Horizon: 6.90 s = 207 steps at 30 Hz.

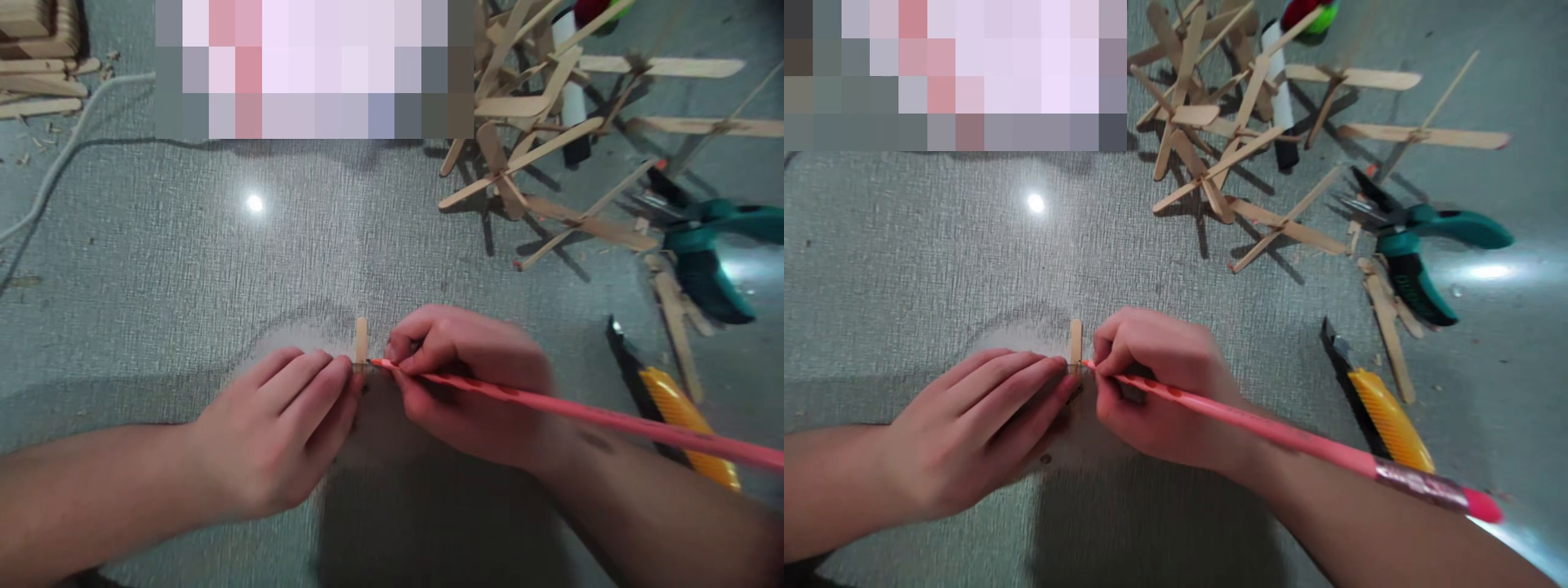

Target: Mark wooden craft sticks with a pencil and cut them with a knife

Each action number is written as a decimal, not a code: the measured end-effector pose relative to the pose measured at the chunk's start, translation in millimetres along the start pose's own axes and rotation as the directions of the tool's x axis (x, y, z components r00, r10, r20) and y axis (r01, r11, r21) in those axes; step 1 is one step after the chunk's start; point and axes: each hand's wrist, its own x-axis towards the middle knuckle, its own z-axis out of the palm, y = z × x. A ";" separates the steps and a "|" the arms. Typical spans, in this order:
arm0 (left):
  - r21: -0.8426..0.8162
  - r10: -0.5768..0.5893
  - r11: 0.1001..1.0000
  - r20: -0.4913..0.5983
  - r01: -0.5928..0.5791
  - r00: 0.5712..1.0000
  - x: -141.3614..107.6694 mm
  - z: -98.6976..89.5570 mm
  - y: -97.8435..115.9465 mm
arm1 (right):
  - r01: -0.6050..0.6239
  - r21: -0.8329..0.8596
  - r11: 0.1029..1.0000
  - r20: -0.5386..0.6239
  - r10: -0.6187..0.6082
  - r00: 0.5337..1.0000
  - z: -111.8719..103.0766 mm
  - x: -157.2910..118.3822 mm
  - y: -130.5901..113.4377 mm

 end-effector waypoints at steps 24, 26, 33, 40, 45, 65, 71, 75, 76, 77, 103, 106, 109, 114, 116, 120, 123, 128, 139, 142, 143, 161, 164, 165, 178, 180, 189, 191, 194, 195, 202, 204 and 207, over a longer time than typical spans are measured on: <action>-0.009 0.011 1.000 0.028 -0.011 1.000 -0.9 -3.7 1.4 | 0.035 0.019 0.999 0.094 -0.037 0.995 -0.9 -5.1 -1.6; -0.009 0.013 1.000 0.025 -0.013 1.000 -0.7 -3.7 1.6 | 0.031 0.017 0.999 0.096 -0.032 0.995 -0.7 -5.0 -1.6; -0.023 0.000 1.000 0.021 0.000 1.000 -0.8 -3.8 0.5 | 0.023 0.025 0.999 0.097 -0.025 0.995 0.2 -4.9 -2.2; -0.031 -0.002 1.000 0.009 0.002 1.000 0.6 -3.9 0.2 | 0.025 0.022 0.999 0.096 -0.027 0.995 -0.7 -6.1 -1.4; -0.029 -0.002 1.000 0.020 0.002 1.000 1.4 -5.3 0.0 | 0.022 0.033 0.999 0.103 -0.025 0.994 -0.4 -5.0 -1.5; -0.061 -0.036 0.997 0.022 0.038 0.999 0.8 -3.5 2.4 | -0.011 0.038 0.999 0.111 0.006 0.994 1.0 -3.2 -3.0; -0.064 -0.042 0.997 0.021 0.043 0.999 -0.2 -2.6 2.8 | -0.019 0.035 0.999 0.102 0.015 0.995 2.8 -4.1 -3.1; -0.061 -0.032 0.998 0.017 0.033 0.999 1.2 -3.2 1.9 | -0.007 0.030 1.000 0.105 0.004 0.994 1.7 -4.5 -3.1; -0.059 -0.032 0.998 0.013 0.033 0.999 1.4 -3.3 1.8 | -0.007 0.028 1.000 0.105 0.004 0.994 1.3 -4.4 -3.1; -0.060 -0.031 0.998 0.012 0.032 0.999 1.5 -3.4 1.7 | -0.010 0.025 1.000 0.109 0.007 0.994 1.0 -4.3 -3.2; 0.089 0.075 0.993 0.028 -0.077 0.997 0.8 -6.1 -3.6 | 0.030 0.019 0.999 0.033 -0.030 0.999 -2.2 -3.1 -1.4; 0.156 0.146 0.976 0.061 -0.153 0.987 -0.5 -7.1 -8.7 | 0.060 -0.055 0.997 0.042 -0.057 0.997 -3.1 -4.6 -0.7; 0.170 0.155 0.971 0.088 -0.168 0.984 -0.9 -6.9 -12.3 | 0.135 -0.161 0.978 0.082 -0.124 0.989 -2.0 -7.6 0.4; 0.088 0.100 0.990 0.074 -0.106 0.992 2.3 -9.3 -15.0 | 0.179 -0.282 0.942 0.114 -0.152 0.982 1.0 -12.2 1.4; 0.079 0.115 0.989 0.091 -0.122 0.989 2.4 -11.5 -17.0 | 0.174 -0.297 0.939 0.114 -0.146 0.983 1.0 -12.6 1.2; 0.136 0.124 0.981 0.106 -0.138 0.987 1.0 -14.4 -21.4 | 0.168 -0.296 0.940 0.132 -0.134 0.982 -0.3 -11.9 1.0; 0.127 0.100 0.986 0.076 -0.109 0.992 2.0 -14.5 -23.2 | 0.161 -0.297 0.941 0.129 -0.128 0.983 -0.6 -11.8 1.4; 0.127 0.065 0.989 0.040 -0.070 0.997 5.9 -12.4 -24.4 | 0.178 -0.292 0.940 0.126 -0.146 0.981 -0.3 -12.0 2.7; 0.044 -0.052 0.998 0.024 0.051 0.998 16.2 -6.6 -26.8 | 0.174 -0.296 0.939 0.124 -0.142 0.982 0.1 -11.1 2.4; 0.064 -0.064 0.996 0.036 0.061 0.997 15.8 -6.6 -27.9 | 0.177 -0.288 0.941 0.104 -0.153 0.983 1.2 -11.3 2.9; 0.064 -0.057 0.996 0.034 0.055 0.998 15.4 -6.1 -28.5 | 0.177 -0.287 0.942 0.100 -0.155 0.983 1.3 -11.1 2.8; -0.018 -0.091 0.996 0.067 0.092 0.994 14.2 -4.0 -31.6 | -0.065 0.094 0.993 -0.056 0.070 0.996 0.5 -8.1 -8.8; -0.025 -0.090 0.995 0.065 0.092 0.994 13.9 -5.1 -32.2 | -0.060 0.042 0.997 -0.044 0.062 0.997 0.7 -9.5 -8.9; -0.027 -0.090 0.995 0.067 0.092 0.994 13.8 -5.5 -32.4 | -0.054 0.024 0.998 -0.037 0.055 0.998 0.6 -9.8 -8.5; -0.053 -0.086 0.995 0.076 0.090 0.993 12.4 -4.9 -31.9 | -0.030 0.020 0.999 -0.027 0.031 0.999 1.7 -9.5 -3.9; -0.055 -0.088 0.994 0.078 0.092 0.993 11.8 -5.2 -31.6 | -0.027 0.019 0.999 -0.023 0.028 0.999 1.2 -9.1 -4.1; -0.049 -0.084 0.995 0.079 0.088 0.993 11.1 -6.8 -31.5 | -0.037 0.029 0.999 -0.013 0.037 0.999 0.7 -9.6 -4.6; -0.046 -0.088 0.995 0.081 0.092 0.993 11.3 -6.6 -31.5 | -0.036 0.021 0.999 -0.013 0.036 0.999 0.9 -9.5 -4.5; -0.045 -0.090 0.995 0.082 0.094 0.993 11.0 -6.5 -31.5 | -0.030 0.012 0.999 -0.018 0.030 0.999 0.9 -9.2 -4.3; -0.046 -0.090 0.995 0.083 0.094 0.993 10.9 -6.6 -31.5 | -0.027 0.009 1.000 -0.016 0.027 1.000 0.8 -9.1 -4.3; -0.058 -0.085 0.994 0.082 0.090 0.993 11.6 -7.0 -31.6 | -0.020 -0.003 1.000 -0.013 0.020 1.000 1.1 -8.5 -4.2; -0.058 -0.087 0.994 0.085 0.092 0.993 11.7 -6.9 -31.5 | -0.017 -0.004 1.000 -0.015 0.017 1.000 1.3 -8.2 -4.2; -0.058 -0.086 0.994 0.090 0.091 0.992 11.2 -7.0 -31.5 | -0.017 0.001 1.000 -0.005 0.017 1.000 1.0 -7.7 -4.4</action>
